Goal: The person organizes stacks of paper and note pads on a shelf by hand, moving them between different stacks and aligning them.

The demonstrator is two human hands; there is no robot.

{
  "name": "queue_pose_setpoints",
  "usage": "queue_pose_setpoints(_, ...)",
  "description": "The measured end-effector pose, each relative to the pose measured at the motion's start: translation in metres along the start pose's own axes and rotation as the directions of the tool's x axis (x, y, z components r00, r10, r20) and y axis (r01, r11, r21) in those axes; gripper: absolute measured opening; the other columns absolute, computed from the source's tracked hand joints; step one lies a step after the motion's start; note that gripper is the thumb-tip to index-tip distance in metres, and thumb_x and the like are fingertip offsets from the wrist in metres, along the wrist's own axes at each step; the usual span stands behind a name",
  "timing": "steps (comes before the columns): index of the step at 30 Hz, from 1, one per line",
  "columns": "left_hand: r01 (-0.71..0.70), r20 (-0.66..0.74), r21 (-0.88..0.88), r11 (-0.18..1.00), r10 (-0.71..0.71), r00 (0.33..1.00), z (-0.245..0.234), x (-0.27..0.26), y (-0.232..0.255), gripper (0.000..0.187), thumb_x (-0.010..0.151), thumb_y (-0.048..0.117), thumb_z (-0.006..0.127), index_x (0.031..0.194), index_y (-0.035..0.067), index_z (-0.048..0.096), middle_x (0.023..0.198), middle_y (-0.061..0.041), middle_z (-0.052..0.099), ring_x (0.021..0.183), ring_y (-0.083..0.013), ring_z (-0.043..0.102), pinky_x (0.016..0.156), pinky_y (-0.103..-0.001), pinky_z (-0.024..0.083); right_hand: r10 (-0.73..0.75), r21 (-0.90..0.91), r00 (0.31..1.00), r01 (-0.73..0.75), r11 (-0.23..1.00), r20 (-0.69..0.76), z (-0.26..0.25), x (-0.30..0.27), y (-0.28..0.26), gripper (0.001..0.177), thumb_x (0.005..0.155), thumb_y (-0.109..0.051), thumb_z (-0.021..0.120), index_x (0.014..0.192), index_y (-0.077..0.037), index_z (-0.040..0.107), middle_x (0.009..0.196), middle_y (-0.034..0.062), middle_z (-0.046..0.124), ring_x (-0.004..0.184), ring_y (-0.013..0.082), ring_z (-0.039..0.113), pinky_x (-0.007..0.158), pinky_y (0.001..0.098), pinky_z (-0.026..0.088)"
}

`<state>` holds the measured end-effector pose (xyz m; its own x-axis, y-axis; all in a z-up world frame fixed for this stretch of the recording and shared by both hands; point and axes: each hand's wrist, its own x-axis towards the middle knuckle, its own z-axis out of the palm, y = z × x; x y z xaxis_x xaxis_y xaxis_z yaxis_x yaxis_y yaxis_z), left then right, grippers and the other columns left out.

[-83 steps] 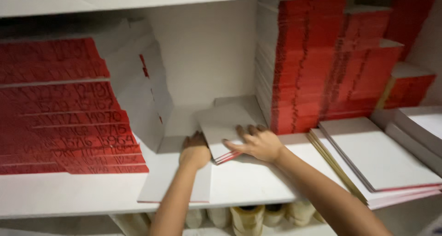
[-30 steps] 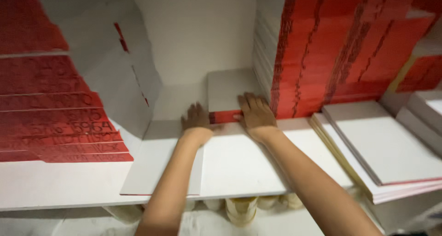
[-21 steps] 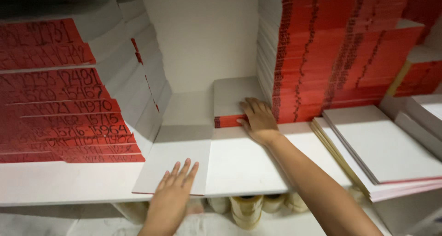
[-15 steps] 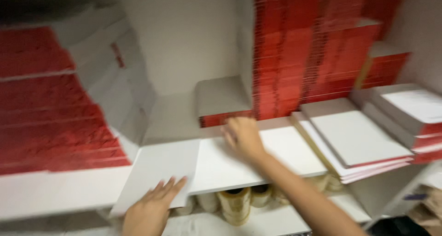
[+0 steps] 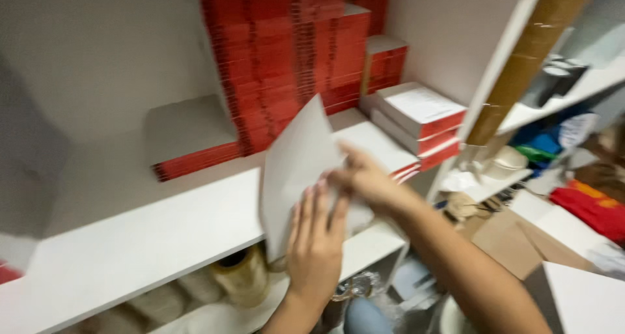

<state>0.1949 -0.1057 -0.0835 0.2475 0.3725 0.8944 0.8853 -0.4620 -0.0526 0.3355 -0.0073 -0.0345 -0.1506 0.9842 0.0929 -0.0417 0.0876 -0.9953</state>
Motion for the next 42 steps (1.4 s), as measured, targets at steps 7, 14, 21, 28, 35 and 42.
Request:
queue_pose_setpoints(7,-0.093,0.135,-0.052,0.994,0.099,0.986,0.072,-0.009,0.034,0.043,0.101,0.022,0.048,0.143,0.028,0.059,0.149,-0.010,0.056,0.134,-0.0385,0.053,0.109,-0.056,0.041,0.267,-0.341,0.929,-0.345,0.874,-0.256,-0.116,-0.017,-0.069,0.043,0.086,-0.011,0.072,0.128,-0.003,0.069,0.112,0.0130,0.076,0.093,0.0248,0.072,0.081,0.0360,0.061)
queue_pose_setpoints(14,-0.147,0.077,-0.026,0.989,0.148,0.986,0.091,-0.001,0.047,0.069,0.091,0.070,0.058,0.150,0.034,0.051,0.153,-0.008,0.052,0.138,-0.0396,0.049,0.109,-0.062,0.039,0.014,-0.782,0.977,-0.179,0.596,-0.213,-0.141,-0.024,-0.034,0.050,0.087,-0.039,0.073,0.133,-0.022,0.062,0.120,0.0065,0.069,0.106,0.0220,0.065,0.084,0.0328,0.051)
queue_pose_setpoints(21,-0.039,0.290,0.038,0.998,0.026,0.957,0.125,0.017,0.042,0.061,0.093,0.070,0.048,0.144,0.036,0.056,0.145,-0.011,0.057,0.129,-0.0447,0.054,0.104,-0.069,0.038,-0.123,-0.975,0.969,-0.208,0.077,-0.216,-0.127,-0.041,-0.045,0.048,0.098,-0.050,0.053,0.138,-0.026,0.059,0.128,0.0060,0.064,0.108,0.0337,0.068,0.076,0.0551,0.059)
queue_pose_setpoints(28,-0.056,0.696,0.046,0.997,0.008,0.718,0.145,0.058,-0.002,0.057,0.099,0.056,0.042,0.155,0.043,0.041,0.159,-0.005,0.046,0.146,-0.0424,0.041,0.105,-0.082,0.024,-0.199,-0.939,0.927,-0.280,0.197,-0.318,-0.185,-0.174,-0.062,0.043,0.092,-0.044,0.064,0.129,-0.022,0.066,0.111,0.0113,0.075,0.095,0.0343,0.077,0.080,0.0518,0.061)
queue_pose_setpoints(35,-0.187,0.004,-0.332,0.925,0.200,0.980,0.143,0.032,0.122,0.053,0.084,0.035,0.068,0.133,0.012,0.068,0.134,-0.016,0.067,0.126,-0.0390,0.061,0.101,-0.063,0.042,-0.129,-0.811,0.826,-0.488,0.324,-0.548,-0.270,-0.366,0.018,0.042,0.086,-0.032,0.073,0.124,-0.013,0.071,0.111,0.0164,0.077,0.109,0.0387,0.072,0.090,0.0499,0.059)
queue_pose_setpoints(42,-0.042,0.214,-0.966,0.254,0.883,0.417,0.106,-0.048,0.295,0.077,0.089,0.059,0.061,0.148,0.009,0.049,0.157,-0.015,0.047,0.150,-0.0312,0.035,0.121,-0.063,0.021,0.084,-0.782,0.904,-0.407,0.473,-0.419,-0.234,-0.431,0.046,0.092,0.067,-0.037,0.095,0.142,-0.002,0.055,0.149,0.0315,0.048,0.136,0.0557,0.043,0.109,0.0658,0.040)
